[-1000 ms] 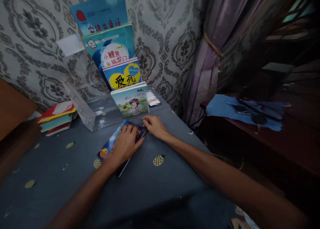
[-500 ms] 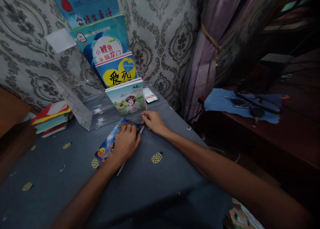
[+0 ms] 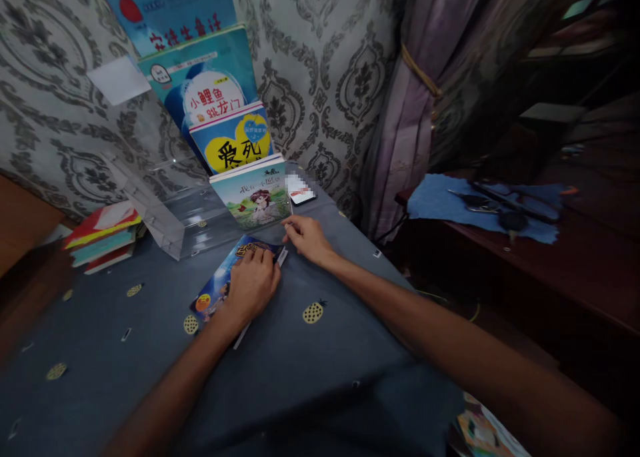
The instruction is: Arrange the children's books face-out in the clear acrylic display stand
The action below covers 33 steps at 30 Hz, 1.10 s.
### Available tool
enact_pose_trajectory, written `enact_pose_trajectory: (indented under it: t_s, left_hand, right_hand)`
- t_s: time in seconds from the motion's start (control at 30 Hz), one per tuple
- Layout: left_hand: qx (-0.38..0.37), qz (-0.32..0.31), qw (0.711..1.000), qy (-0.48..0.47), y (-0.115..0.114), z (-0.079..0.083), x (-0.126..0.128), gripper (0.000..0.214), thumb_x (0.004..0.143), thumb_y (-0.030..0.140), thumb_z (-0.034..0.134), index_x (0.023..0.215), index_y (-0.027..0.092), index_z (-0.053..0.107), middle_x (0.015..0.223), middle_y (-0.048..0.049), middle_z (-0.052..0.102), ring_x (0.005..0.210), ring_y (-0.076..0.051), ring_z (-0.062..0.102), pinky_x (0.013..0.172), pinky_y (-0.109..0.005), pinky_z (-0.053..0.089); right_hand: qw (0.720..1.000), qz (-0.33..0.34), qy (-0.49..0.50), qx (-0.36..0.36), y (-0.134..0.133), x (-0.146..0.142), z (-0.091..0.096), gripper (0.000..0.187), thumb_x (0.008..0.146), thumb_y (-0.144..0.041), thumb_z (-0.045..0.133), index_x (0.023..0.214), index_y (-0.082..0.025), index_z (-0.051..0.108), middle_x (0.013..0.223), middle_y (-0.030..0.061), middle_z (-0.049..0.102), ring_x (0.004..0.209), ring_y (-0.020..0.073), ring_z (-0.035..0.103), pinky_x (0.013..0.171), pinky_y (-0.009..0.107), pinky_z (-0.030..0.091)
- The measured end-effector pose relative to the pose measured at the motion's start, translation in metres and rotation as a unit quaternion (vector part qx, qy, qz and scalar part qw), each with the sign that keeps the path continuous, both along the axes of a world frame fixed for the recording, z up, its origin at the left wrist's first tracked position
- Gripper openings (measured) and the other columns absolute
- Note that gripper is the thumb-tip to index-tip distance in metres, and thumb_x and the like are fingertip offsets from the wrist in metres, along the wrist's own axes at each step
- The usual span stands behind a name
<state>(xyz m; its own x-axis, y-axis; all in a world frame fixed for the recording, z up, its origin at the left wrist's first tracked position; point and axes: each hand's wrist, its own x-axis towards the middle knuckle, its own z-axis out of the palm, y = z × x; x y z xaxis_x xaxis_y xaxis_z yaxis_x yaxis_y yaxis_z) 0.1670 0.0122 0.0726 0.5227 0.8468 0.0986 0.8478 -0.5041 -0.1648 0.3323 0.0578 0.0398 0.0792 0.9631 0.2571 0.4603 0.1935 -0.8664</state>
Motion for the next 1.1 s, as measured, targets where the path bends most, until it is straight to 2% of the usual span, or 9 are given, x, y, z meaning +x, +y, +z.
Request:
enact_pose_trajectory:
  t_s: [0.47,0.63,0.73,0.87,1.1]
  left_hand:
    - [0.011,-0.003,1.000,0.006,-0.003,-0.002,-0.001,0.026,0.101,0.029,0.042,0.104,0.015,0.063,0.109,-0.0131,0.069,0.105,-0.028,0.062,0.085,-0.038,0.051]
    - [0.028,-0.025,0.999,0.001,-0.003,-0.009,-0.003,0.030,0.101,0.029,0.042,0.122,0.020,0.062,0.113,-0.0111,0.067,0.106,-0.028,0.060,0.085,-0.040,0.051]
    - [0.041,-0.053,0.998,-0.020,-0.002,-0.015,-0.006,0.035,0.102,0.027,0.041,0.132,0.024,0.059,0.119,-0.0098,0.066,0.110,-0.027,0.058,0.091,-0.041,0.049]
    - [0.042,-0.077,0.995,-0.043,0.001,-0.021,-0.008,0.038,0.101,0.026,0.043,0.137,0.024,0.057,0.126,-0.0086,0.065,0.116,-0.027,0.056,0.098,-0.042,0.046]
    - [0.030,-0.072,0.997,-0.025,0.001,-0.019,-0.006,0.038,0.099,0.023,0.047,0.135,0.023,0.060,0.124,-0.0099,0.064,0.115,-0.029,0.055,0.097,-0.044,0.047]
  right_hand:
    - [0.997,0.041,0.040,0.057,0.000,-0.002,-0.003,0.027,0.095,-0.020,0.049,0.110,-0.015,0.071,0.063,-0.0010,0.069,0.056,0.0127,0.059,0.062,0.023,0.047]
    - [0.997,0.030,-0.045,0.048,-0.005,-0.003,0.002,0.028,0.096,-0.019,0.050,0.113,-0.016,0.072,0.064,-0.0006,0.070,0.060,0.0139,0.062,0.067,0.024,0.046]
    - [0.993,0.024,-0.107,0.034,-0.009,-0.004,0.006,0.031,0.097,-0.019,0.049,0.118,-0.017,0.072,0.069,0.0019,0.073,0.065,0.0162,0.066,0.068,0.025,0.046]
    - [0.984,0.015,-0.175,0.018,-0.014,-0.005,0.011,0.033,0.099,-0.021,0.048,0.122,-0.018,0.071,0.081,0.0059,0.078,0.077,0.0198,0.071,0.072,0.026,0.047]
    - [0.964,0.010,-0.265,-0.007,-0.016,-0.008,0.014,0.033,0.100,-0.023,0.047,0.124,-0.020,0.070,0.102,0.0089,0.079,0.095,0.0215,0.073,0.076,0.026,0.047]
